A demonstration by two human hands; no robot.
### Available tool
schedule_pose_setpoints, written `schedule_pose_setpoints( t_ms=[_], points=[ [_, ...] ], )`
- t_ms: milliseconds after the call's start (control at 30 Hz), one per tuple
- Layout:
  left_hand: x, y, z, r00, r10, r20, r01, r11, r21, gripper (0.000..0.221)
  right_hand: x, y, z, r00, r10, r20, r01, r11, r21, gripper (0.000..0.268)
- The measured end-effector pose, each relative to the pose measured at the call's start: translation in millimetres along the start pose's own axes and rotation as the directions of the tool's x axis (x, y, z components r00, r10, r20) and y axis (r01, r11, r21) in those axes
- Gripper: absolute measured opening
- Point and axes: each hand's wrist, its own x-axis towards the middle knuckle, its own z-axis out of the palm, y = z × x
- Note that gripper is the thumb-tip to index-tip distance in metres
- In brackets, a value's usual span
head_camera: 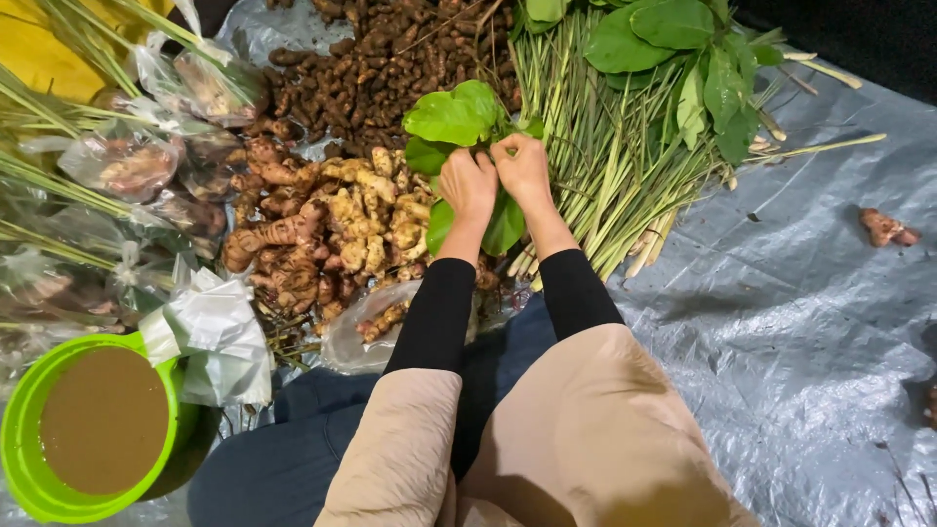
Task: Washing ginger roots in a basin and packaging them along with other herbs into plastic bags.
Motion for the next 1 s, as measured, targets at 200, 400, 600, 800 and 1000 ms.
schedule_pose_setpoints(
  t_ms=[200,400,600,800,1000],
  points=[
    [29,-30,-7,0.995,-0.095,0.012,0.096,0.995,-0.011,0.022,-14,2,0,0.998,-0.068,0.009,0.067,0.996,0.059,0.022],
    [7,-38,-11,0.980,-0.011,0.198,0.050,0.980,-0.193,0.030,-7,24,2,0.999,-0.044,0.030,0.034,0.961,0.274,0.019],
    [6,-39,0,0.978,0.056,0.203,0.016,0.942,-0.334,0.038,-28,5,-6,0.994,-0.087,0.072,0.055,0.931,0.360,0.026],
    [8,-46,4,0.956,-0.020,0.294,0.122,0.935,-0.333,0.043,-39,-6,-19,0.980,-0.187,0.071,0.180,0.979,0.095,0.030],
    [-10,-3,-22,0.924,-0.018,0.382,0.155,0.930,-0.333,0.059,-12,44,6,0.927,-0.368,-0.073,0.364,0.929,-0.061,0.031]
  ],
)
